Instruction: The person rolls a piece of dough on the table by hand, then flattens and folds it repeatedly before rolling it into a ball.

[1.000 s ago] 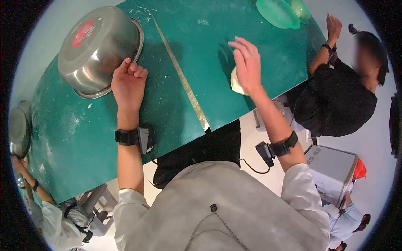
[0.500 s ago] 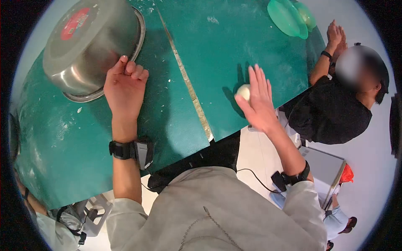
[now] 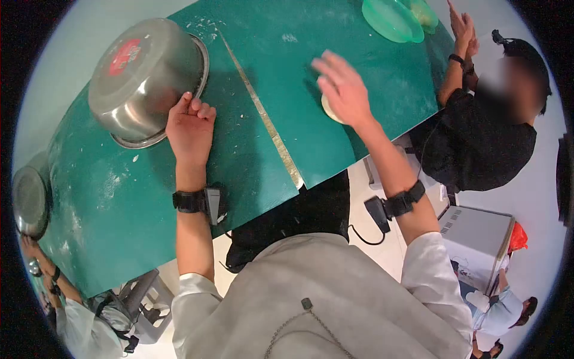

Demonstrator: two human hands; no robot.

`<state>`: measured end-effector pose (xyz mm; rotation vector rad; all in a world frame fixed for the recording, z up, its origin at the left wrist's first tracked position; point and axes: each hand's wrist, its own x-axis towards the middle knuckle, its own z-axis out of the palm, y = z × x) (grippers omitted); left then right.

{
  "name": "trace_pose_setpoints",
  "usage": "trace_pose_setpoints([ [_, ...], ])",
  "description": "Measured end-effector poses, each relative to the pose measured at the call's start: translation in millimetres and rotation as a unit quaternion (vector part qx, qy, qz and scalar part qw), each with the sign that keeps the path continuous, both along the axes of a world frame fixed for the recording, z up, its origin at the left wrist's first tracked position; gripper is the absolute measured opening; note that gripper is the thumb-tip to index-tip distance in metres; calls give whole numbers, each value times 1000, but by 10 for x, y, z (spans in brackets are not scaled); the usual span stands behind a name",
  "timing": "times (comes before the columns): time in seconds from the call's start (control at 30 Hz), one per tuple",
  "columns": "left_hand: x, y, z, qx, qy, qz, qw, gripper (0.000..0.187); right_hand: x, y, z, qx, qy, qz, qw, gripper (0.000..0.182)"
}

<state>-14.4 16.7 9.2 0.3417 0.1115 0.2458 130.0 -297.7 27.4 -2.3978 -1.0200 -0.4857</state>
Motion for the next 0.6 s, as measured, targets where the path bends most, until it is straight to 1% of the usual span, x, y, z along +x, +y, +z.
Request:
trace_pose_setpoints([
  [0.03, -8, -12, -5, 5, 14, 11, 1000, 14, -155, -39, 74, 2, -4, 2, 1000, 44],
  [0.1, 0, 14, -54, 8, -2, 8, 1000, 14, -492, -115, 247, -96, -34, 86, 991, 30],
  [0.13, -4, 10, -56, 7, 5, 12, 1000, 14, -555, -209, 254, -96, -38, 89, 991, 30],
  [0.2, -8, 10, -31, 5, 9, 21, 1000, 14, -598, -389, 218, -51, -11, 73, 996, 27],
  [0.23, -14, -1, -23, 7, 17, 24, 1000, 14, -633, -373, 276, -52, -11, 76, 996, 27],
  [0.27, -8, -10, -19, 8, 25, 25, 999, 14, -650, -372, 352, 41, -39, 23, 998, 26],
  [0.3, 1, -5, -25, 7, 26, 24, 999, 14, -663, -372, 440, 133, -66, -32, 988, 27],
  [0.33, 2, 3, -36, 18, 22, 24, 999, 14, -683, -371, 531, 160, -46, -62, 984, 21],
  [0.37, 6, 5, -52, 28, 18, 22, 999, 14, -702, -392, 561, 158, -44, -65, 984, 21],
  [0.43, -4, 2, -60, 22, 19, 17, 999, 14, -730, -444, 583, 6, -2, 35, 999, 19],
  [0.47, -2, 9, -48, 18, 17, 18, 1000, 14, -801, -477, 528, -49, 46, 65, 996, 19],
  [0.5, 5, 17, -41, 15, 18, 20, 1000, 14, -898, -487, 511, -91, 77, 56, 991, 23],
  [0.53, 1, 11, -35, 18, 15, 18, 1000, 15, -996, -450, 433, -118, 76, 40, 989, 27],
  [0.57, -9, 1, -37, 21, 14, 17, 1000, 15, -1036, -373, 383, -123, 81, 44, 988, 27],
  [0.6, -10, -8, -32, 16, 21, 19, 999, 15, -1077, -286, 328, -125, 55, 34, 990, 31],
])
